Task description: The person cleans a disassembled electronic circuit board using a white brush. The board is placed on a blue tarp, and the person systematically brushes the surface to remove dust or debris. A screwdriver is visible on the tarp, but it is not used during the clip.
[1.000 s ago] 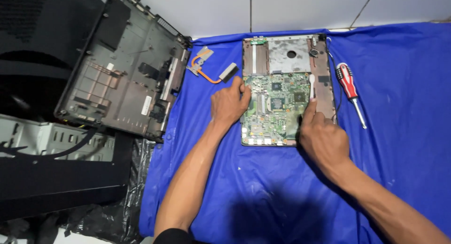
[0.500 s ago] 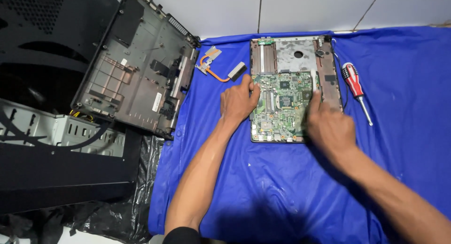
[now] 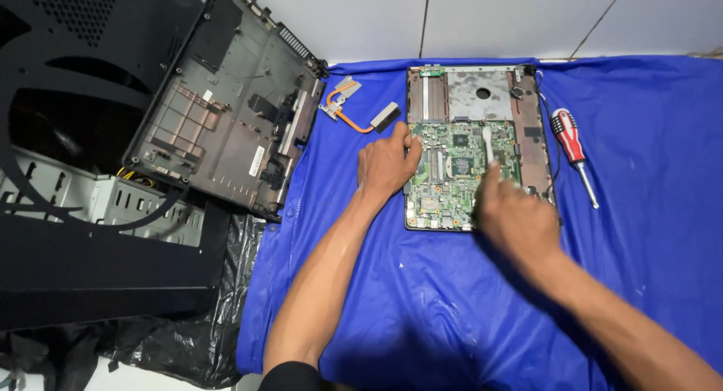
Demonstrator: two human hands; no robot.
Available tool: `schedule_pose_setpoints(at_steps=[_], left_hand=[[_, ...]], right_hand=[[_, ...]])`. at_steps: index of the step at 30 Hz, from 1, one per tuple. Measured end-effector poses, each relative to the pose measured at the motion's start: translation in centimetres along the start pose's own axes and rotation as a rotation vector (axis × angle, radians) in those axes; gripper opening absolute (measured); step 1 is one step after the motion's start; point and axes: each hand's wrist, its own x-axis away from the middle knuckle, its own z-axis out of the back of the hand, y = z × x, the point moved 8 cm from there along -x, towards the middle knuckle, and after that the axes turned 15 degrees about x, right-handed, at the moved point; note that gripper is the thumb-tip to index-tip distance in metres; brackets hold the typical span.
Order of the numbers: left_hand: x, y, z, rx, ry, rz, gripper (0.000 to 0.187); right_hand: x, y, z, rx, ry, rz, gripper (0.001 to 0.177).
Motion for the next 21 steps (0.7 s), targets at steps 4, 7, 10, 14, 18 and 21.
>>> schedule_pose_setpoints(at_steps=[4,7,10,14,18,21], left_hand=[[0.3,0.4,0.4,0.007,0.001,0.000,0.024],[0.0,-0.1,-0.3,-0.006,0.004,-0.003,0.025],[-0.2,-0.2,-0.7,-0.090,0.074,-0.110,0.022],[0.1,0.1,-0.7,-0.082,0.075,-0.122,0.021],[-0.2,-0.1,-0.7,-0.101,0.085,-0.125,0.021],[-0.1,-0.1,-0.6,-0.100,0.120,-0.157,0.022]], right_hand=[[0.1,2.0,-2.4,-0.164,-0.069,-0.039,0.057],[0.6,3.0,-2.5,-0.218,-0.039,0.044,0.045],[0.9,3.7,-8.7,-0.408,-0.270,0.225,0.076],[-1.0,7.8,-15.2,-0.724,-0.376,0.035,0.063],[-4.1,5.8,-13.2,-0.953,-0.071,0.105,0.049],[-5.4,4.4,-13.7,-1.096,-0.264,0.031,0.036]])
